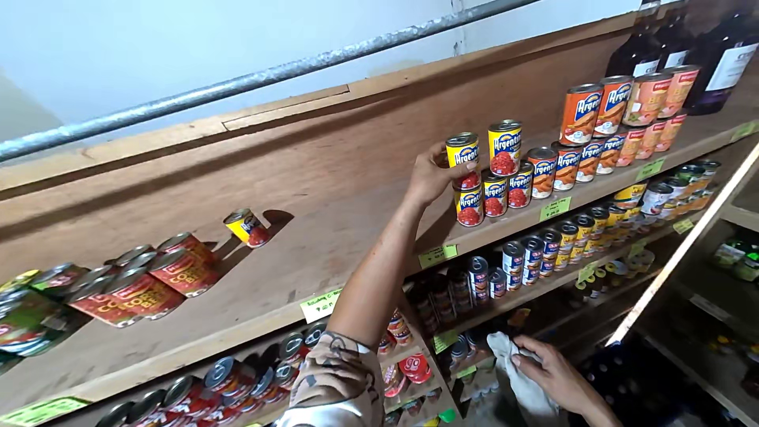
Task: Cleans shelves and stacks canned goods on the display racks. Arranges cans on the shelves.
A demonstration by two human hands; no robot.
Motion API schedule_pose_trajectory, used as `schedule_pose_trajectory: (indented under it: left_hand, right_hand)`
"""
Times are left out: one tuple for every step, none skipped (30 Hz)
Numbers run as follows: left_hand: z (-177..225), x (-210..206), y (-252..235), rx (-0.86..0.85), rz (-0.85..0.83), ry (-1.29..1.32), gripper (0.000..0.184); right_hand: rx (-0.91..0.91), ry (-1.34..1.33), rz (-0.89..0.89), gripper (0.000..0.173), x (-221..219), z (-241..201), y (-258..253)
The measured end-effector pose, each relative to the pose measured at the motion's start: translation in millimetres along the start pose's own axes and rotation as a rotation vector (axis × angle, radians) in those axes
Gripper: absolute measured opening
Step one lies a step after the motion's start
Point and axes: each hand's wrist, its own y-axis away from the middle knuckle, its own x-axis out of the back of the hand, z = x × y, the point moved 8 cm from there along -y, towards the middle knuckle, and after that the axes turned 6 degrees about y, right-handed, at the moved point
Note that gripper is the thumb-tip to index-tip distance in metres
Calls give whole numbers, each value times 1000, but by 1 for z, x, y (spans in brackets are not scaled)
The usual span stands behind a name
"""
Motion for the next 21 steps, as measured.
schedule_pose_trajectory:
  left_hand:
    - [0,-1,-1,-13,11,7,49]
    - [-1,-2,-1,-21,15,14,49]
    - [-2,-3,-3,-26,12,21,49]
    - [-3,-5,-4,-25,2,28,48]
    - [-4,-7,-6,-21,-12,33,47]
    - [-4,-9,-7,-14,-26,35,46]
    - [-5,-11,-9,-6,-39,35,44]
    - [-5,-12,-10,0,-49,35,43]
    - [-5,-13,-10,2,-58,34,43]
    - [-5,-15,-10,4,-64,33,42]
    - [-4,-16,-9,4,-68,34,42]
    - [-4,-17,-9,2,-72,40,42]
    - [-4,-18,-9,1,-74,47,42]
    - [-4,-18,-9,1,-74,52,42]
    - [-4,-19,-9,4,-74,51,41]
    - [-4,-19,-9,10,-75,44,41]
    - [-4,-19,-9,15,-77,33,41]
    - [-4,-19,-9,18,-76,18,42]
    - [-4,-19,-9,23,-74,5,42]
    - [-4,-19,-9,27,-71,-1,42]
    - [-4,-19,-9,30,-68,-5,42]
  right_hand:
    - [4,-1,3,31,0,0,-1]
    - [4,-5,3,31,0,0,-1]
    - [-1,-10,2,30,0,1,-1]
    - [-10,-13,-2,30,0,1,0]
    - [-17,-13,-4,30,0,1,0]
    - [-24,-13,-5,31,0,2,0]
    - [-28,-11,-3,31,0,3,0]
    - [-28,-6,-1,31,0,3,1]
    - [-27,-4,1,31,0,3,1]
    - [-26,-4,1,31,0,4,2]
    - [-22,-5,1,31,0,5,2]
    - [-17,-4,3,31,0,5,2]
    - [-12,-5,6,31,0,5,2]
    - [-8,-6,8,31,0,5,2]
    - [-5,-9,12,30,1,4,3]
    - [-6,-14,15,30,1,3,3]
    - [-7,-14,16,30,1,2,2]
    - [-10,-14,12,30,1,2,3]
    - [-17,-15,2,31,1,3,3]
    - [-25,-14,-7,32,0,4,3]
    - [-30,-12,-12,31,0,5,3]
